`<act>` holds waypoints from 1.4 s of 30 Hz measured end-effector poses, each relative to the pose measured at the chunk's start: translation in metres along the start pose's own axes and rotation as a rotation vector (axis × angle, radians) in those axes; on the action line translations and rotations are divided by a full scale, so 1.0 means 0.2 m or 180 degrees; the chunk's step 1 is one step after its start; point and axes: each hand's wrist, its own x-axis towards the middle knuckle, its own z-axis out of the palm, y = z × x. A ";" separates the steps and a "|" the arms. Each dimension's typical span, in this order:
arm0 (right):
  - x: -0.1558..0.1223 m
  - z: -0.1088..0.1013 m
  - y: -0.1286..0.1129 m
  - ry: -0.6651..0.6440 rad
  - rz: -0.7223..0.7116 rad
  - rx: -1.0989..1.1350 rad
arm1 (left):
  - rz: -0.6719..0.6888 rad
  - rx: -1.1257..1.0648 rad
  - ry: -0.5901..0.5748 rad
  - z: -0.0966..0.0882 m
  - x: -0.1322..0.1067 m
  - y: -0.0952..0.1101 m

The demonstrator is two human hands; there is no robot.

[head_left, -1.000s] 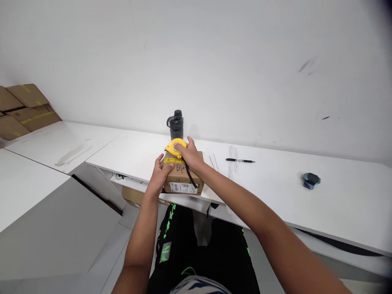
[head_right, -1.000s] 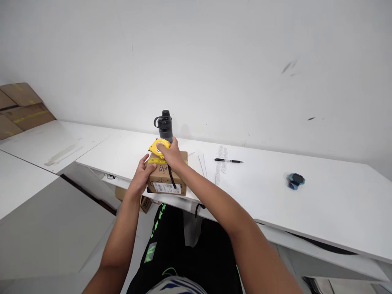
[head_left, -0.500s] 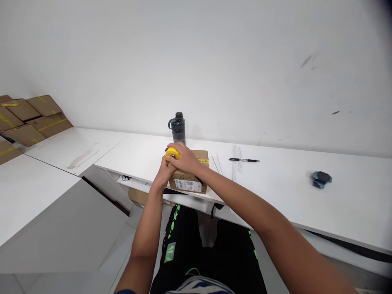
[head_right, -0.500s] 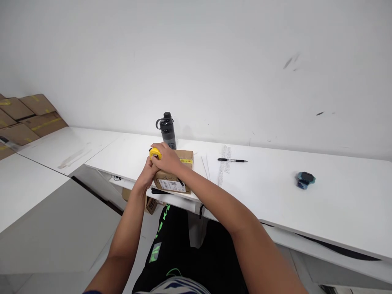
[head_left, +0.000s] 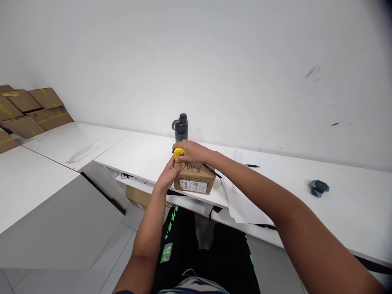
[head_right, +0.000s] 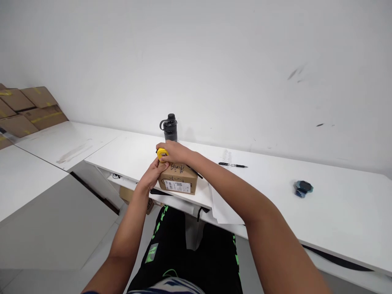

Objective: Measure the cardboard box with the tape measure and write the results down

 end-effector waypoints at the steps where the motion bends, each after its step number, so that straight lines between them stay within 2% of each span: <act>1: 0.00 0.00 0.00 -0.0018 -0.0007 -0.0038 | -0.0009 -0.0009 0.0012 0.00 0.00 0.00; 6: -0.14 -0.05 0.09 -0.0005 -0.0037 -0.0007 | -0.0196 -0.0015 0.0235 0.00 0.00 0.01; 11: -0.44 -0.15 0.24 0.0243 0.0381 0.0152 | -0.0143 -0.0015 0.0139 0.01 0.01 0.01; 13: -0.54 -0.19 0.28 0.0349 0.0483 0.0228 | -0.0124 -0.0026 0.0221 0.00 0.02 0.01; 17: -0.65 -0.21 0.34 0.0430 0.0717 0.0439 | -0.0267 -0.0106 0.0368 -0.02 0.04 -0.01; 20: -0.67 -0.20 0.36 0.0461 0.0857 0.0586 | -0.0292 -0.0034 0.0288 -0.02 0.03 0.00; 26: -0.66 -0.20 0.35 0.0456 0.0861 0.0527 | -0.0142 0.0075 0.0153 0.01 0.01 0.03; 32: -0.60 -0.24 0.29 0.0305 0.1120 0.0215 | -0.0361 0.0039 0.0391 0.00 0.02 0.02; 42: -0.57 -0.21 0.30 0.0426 0.1039 0.0202 | -0.0302 -0.0060 0.0345 0.02 0.00 0.04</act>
